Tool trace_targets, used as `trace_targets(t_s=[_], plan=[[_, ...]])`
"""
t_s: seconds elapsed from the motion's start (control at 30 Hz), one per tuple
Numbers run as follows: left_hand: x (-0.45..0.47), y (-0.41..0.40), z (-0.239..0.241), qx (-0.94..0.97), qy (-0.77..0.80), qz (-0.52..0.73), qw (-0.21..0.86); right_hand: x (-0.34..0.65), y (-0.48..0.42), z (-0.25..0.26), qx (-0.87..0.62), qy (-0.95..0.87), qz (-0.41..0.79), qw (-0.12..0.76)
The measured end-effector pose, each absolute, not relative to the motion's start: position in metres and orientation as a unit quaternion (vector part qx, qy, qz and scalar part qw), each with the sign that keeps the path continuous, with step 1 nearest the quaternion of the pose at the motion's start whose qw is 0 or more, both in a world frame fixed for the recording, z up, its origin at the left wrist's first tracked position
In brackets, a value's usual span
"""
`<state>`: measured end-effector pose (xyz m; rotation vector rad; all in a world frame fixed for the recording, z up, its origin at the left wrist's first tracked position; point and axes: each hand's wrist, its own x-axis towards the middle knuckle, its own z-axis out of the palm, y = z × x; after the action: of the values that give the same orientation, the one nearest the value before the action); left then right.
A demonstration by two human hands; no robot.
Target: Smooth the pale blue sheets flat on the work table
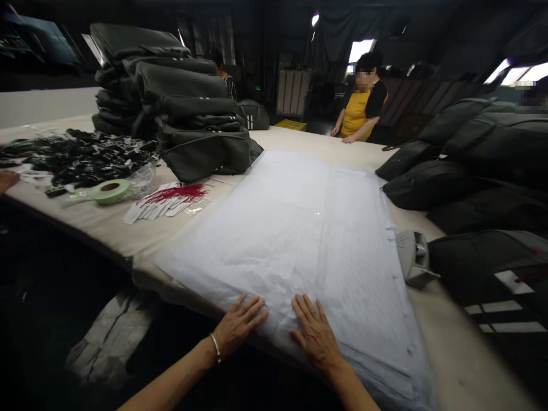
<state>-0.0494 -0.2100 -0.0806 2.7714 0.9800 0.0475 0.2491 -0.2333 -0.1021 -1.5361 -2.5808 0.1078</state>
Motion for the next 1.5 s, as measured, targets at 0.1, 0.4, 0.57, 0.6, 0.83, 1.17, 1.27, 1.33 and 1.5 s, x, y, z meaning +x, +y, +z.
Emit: trace_targets(t_s=[0.1,0.4,0.57,0.6,0.83,1.17,1.27,1.33,1.5], plan=[[-0.057,-0.206,-0.084,0.945,0.304,0.076,0.092,0.250,-0.234,-0.107,-0.514,-0.855,0.029,0.059],[-0.059,-0.200,-0.090,0.939,0.294,0.128,0.122,0.246,-0.233,-0.103,-0.531,-0.845,0.050,0.023],[-0.056,-0.203,-0.085,0.938,0.296,0.138,0.116,0.245,-0.233,-0.103,-0.537,-0.841,0.065,0.023],[-0.055,-0.203,-0.082,0.938,0.295,0.135,0.122,0.245,-0.233,-0.104,-0.536,-0.841,0.066,0.028],[-0.038,-0.197,-0.071,0.951,0.271,0.043,0.146,0.248,-0.232,-0.105,-0.531,-0.842,0.088,0.040],[0.004,-0.171,-0.064,0.926,0.340,0.085,0.139,0.249,-0.230,-0.111,-0.525,-0.843,0.101,0.061],[0.022,-0.148,-0.070,0.914,0.374,0.019,0.155,0.250,-0.230,-0.110,-0.522,-0.845,0.105,0.054],[0.027,-0.143,-0.080,0.908,0.380,-0.028,0.171,0.250,-0.229,-0.109,-0.523,-0.843,0.110,0.050],[0.020,-0.156,-0.094,0.904,0.381,-0.057,0.185,0.247,-0.229,-0.109,-0.524,-0.841,0.124,0.050]])
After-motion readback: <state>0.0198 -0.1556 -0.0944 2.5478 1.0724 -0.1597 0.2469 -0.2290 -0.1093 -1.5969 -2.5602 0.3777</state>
